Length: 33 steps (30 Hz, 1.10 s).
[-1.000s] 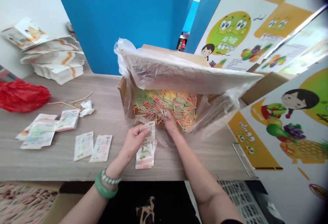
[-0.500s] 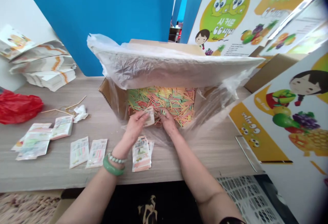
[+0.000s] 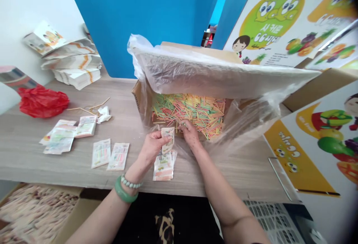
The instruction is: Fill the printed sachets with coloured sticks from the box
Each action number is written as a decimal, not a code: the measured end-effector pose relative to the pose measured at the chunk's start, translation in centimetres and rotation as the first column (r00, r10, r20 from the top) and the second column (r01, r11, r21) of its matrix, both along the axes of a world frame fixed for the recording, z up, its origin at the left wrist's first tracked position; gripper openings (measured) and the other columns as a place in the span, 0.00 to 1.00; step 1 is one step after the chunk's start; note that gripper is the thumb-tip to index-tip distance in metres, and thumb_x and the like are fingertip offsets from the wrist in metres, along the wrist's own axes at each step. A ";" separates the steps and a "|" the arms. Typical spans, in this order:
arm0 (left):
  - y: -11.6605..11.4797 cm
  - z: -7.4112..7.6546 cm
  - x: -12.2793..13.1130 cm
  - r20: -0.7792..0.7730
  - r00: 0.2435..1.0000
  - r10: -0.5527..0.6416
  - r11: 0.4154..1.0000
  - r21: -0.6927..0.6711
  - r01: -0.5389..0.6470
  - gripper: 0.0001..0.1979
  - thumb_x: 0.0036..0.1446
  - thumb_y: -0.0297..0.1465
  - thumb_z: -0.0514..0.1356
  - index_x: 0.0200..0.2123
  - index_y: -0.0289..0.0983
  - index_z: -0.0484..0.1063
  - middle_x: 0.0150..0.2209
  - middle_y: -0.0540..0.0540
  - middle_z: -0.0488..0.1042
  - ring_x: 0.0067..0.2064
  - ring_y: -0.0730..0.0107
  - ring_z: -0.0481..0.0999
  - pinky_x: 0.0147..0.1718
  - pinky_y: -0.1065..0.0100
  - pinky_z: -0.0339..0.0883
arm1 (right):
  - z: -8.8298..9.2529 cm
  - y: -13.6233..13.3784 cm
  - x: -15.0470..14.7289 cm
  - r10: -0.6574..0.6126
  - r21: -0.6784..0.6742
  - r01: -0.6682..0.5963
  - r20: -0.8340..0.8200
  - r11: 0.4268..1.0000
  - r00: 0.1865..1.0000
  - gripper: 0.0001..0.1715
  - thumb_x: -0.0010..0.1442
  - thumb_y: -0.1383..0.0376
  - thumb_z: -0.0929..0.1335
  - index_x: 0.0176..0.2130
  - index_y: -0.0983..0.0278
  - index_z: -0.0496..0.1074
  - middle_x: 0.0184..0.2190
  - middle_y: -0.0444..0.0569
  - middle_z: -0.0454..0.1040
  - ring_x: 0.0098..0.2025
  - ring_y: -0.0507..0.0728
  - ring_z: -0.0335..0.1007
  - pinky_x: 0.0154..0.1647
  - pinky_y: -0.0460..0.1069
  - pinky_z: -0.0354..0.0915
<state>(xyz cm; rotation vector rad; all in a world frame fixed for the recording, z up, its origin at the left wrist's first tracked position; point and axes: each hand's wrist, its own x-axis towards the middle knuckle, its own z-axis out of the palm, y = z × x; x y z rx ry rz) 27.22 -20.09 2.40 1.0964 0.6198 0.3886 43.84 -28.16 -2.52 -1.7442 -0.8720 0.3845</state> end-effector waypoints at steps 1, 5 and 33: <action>0.0 -0.1 -0.2 -0.010 1.000 0.003 0.994 0.107 -0.002 0.13 0.43 0.37 0.69 0.28 0.35 0.75 0.25 0.49 0.74 0.27 0.70 0.70 0.31 0.66 0.66 | 0.2 0.0 0.1 -0.016 0.010 0.016 -0.002 1.000 1.000 0.08 0.60 0.60 0.60 0.36 0.60 0.65 0.30 0.43 0.74 0.36 0.55 0.72 0.44 0.49 0.66; 0.1 -0.3 -0.9 -0.086 0.995 0.052 0.824 0.566 0.006 0.11 0.54 0.37 0.60 0.24 0.38 0.68 0.24 0.51 0.68 0.30 0.70 0.65 0.31 0.68 0.60 | 2.3 0.0 -0.2 -0.109 0.167 0.116 -0.050 0.979 0.993 0.06 0.61 0.59 0.62 0.37 0.59 0.63 0.29 0.42 0.76 0.37 0.55 0.73 0.47 0.52 0.65; -0.2 0.1 -1.4 -0.034 0.997 -0.076 0.874 0.479 0.083 0.21 0.55 0.45 0.61 0.19 0.36 0.65 0.20 0.54 0.58 0.25 0.75 0.57 0.25 0.71 0.52 | 8.5 -0.8 -6.7 0.342 0.298 -0.267 -0.239 0.917 0.909 0.10 0.64 0.56 0.65 0.33 0.58 0.65 0.40 0.47 0.82 0.55 0.57 0.71 0.60 0.57 0.60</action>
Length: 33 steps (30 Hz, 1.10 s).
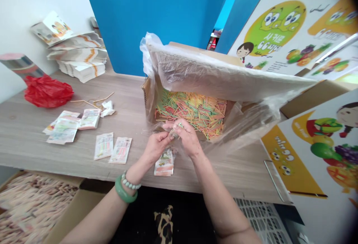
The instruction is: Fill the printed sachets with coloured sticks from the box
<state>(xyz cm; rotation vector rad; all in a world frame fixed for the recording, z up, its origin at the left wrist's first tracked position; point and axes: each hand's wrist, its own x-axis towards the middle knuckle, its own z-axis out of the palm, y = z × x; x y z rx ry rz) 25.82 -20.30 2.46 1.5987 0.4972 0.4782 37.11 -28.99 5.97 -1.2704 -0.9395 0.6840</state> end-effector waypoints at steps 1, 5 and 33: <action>0.2 -0.1 0.5 -0.005 1.000 0.011 0.997 0.072 -0.011 0.21 0.56 0.44 0.60 0.19 0.36 0.65 0.20 0.53 0.59 0.25 0.74 0.58 0.26 0.71 0.53 | 0.1 0.1 0.5 -0.006 -0.019 0.006 0.007 1.000 1.000 0.11 0.64 0.55 0.65 0.33 0.58 0.66 0.41 0.47 0.82 0.54 0.57 0.72 0.59 0.57 0.61; 1.6 1.0 4.0 0.014 0.997 0.076 0.915 0.397 -0.076 0.16 0.62 0.38 0.56 0.27 0.36 0.74 0.22 0.51 0.67 0.27 0.70 0.66 0.30 0.69 0.58 | 0.9 0.9 3.7 -0.070 -0.014 0.070 0.037 0.997 0.997 0.10 0.62 0.55 0.66 0.33 0.59 0.67 0.43 0.49 0.81 0.49 0.58 0.75 0.53 0.55 0.64; 1.2 -0.3 11.1 0.173 0.983 -0.058 0.974 -0.204 0.094 0.21 0.53 0.49 0.63 0.27 0.35 0.71 0.25 0.52 0.67 0.28 0.73 0.63 0.30 0.71 0.60 | -0.4 0.1 9.4 -0.224 0.101 0.242 -0.160 0.965 0.961 0.09 0.61 0.57 0.67 0.33 0.58 0.64 0.33 0.45 0.81 0.40 0.58 0.78 0.43 0.52 0.68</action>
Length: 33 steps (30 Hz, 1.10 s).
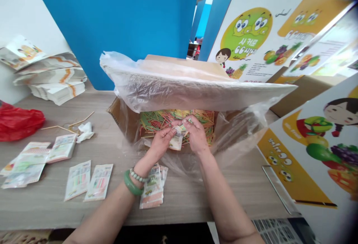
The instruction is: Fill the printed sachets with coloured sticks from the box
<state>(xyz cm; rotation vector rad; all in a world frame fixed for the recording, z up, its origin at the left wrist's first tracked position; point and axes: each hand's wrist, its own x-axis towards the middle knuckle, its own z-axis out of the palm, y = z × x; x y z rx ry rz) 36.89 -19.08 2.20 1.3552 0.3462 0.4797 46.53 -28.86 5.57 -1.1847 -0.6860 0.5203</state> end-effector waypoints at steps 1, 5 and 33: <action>0.1 0.0 -0.1 -0.010 1.000 0.014 1.000 0.027 -0.014 0.21 0.54 0.48 0.63 0.27 0.35 0.71 0.25 0.52 0.67 0.28 0.73 0.63 0.30 0.70 0.59 | 0.0 0.0 -0.1 0.019 -0.006 -0.019 0.006 1.000 1.000 0.09 0.61 0.58 0.67 0.32 0.58 0.65 0.33 0.45 0.82 0.40 0.57 0.77 0.43 0.51 0.68; 0.2 0.4 -0.5 -0.029 0.987 0.159 0.944 0.298 -0.143 0.18 0.58 0.43 0.59 0.23 0.36 0.70 0.23 0.52 0.66 0.29 0.71 0.63 0.32 0.70 0.59 | -0.2 0.1 -0.2 0.033 -0.054 -0.030 0.051 0.998 0.998 0.09 0.61 0.57 0.67 0.32 0.59 0.67 0.37 0.45 0.82 0.42 0.57 0.76 0.47 0.52 0.67; -0.5 2.7 -7.3 0.033 0.998 0.059 0.968 -0.247 -0.049 0.16 0.47 0.38 0.71 0.36 0.34 0.80 0.34 0.45 0.79 0.36 0.67 0.75 0.39 0.66 0.67 | -2.6 -1.2 -5.7 0.063 -0.297 -0.006 0.184 0.955 0.981 0.09 0.49 0.60 0.71 0.24 0.60 0.70 0.23 0.41 0.67 0.29 0.54 0.61 0.34 0.48 0.59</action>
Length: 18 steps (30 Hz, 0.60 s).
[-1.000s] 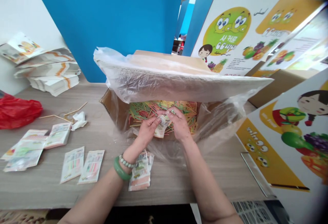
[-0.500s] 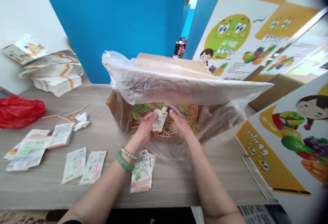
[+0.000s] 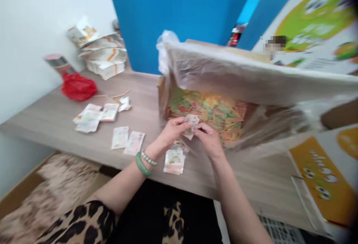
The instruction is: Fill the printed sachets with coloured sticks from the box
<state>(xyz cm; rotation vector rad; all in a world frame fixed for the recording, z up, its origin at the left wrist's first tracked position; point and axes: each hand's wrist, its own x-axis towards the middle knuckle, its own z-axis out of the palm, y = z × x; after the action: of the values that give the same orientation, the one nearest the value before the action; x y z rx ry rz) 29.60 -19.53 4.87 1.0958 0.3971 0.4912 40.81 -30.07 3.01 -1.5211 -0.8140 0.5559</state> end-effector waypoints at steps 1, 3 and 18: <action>-0.3 0.0 -1.6 -0.029 0.999 0.023 0.999 0.038 -0.022 0.14 0.49 0.38 0.69 0.35 0.34 0.80 0.33 0.46 0.79 0.35 0.67 0.74 0.38 0.66 0.67 | 0.0 -0.3 -1.1 0.058 -0.012 -0.058 -0.004 0.998 0.998 0.08 0.49 0.60 0.71 0.25 0.60 0.71 0.24 0.41 0.69 0.30 0.54 0.63 0.35 0.49 0.60; -0.7 -0.3 -5.2 -0.106 0.988 0.111 0.988 0.123 -0.098 0.12 0.51 0.39 0.67 0.33 0.34 0.80 0.31 0.47 0.78 0.34 0.68 0.73 0.36 0.66 0.66 | -0.3 -1.1 -3.4 0.184 -0.066 -0.184 -0.005 0.981 0.983 0.06 0.51 0.60 0.70 0.27 0.59 0.72 0.27 0.43 0.71 0.33 0.56 0.66 0.37 0.50 0.61; 3.8 -7.9 -14.5 -0.213 0.481 0.850 0.391 0.868 -0.306 0.06 0.60 0.29 0.56 0.33 0.37 0.74 0.34 0.45 0.68 0.37 0.62 0.68 0.43 0.62 0.63 | -1.6 -2.9 -11.2 0.447 -0.742 0.356 0.642 0.569 0.623 0.15 0.68 0.59 0.62 0.44 0.67 0.70 0.42 0.60 0.75 0.46 0.67 0.73 0.45 0.56 0.62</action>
<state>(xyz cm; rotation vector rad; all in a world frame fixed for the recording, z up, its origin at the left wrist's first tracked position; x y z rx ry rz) 15.05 -15.75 -3.04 1.9529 1.4028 1.0340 29.60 -32.93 1.43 -2.7791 -1.3988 0.2571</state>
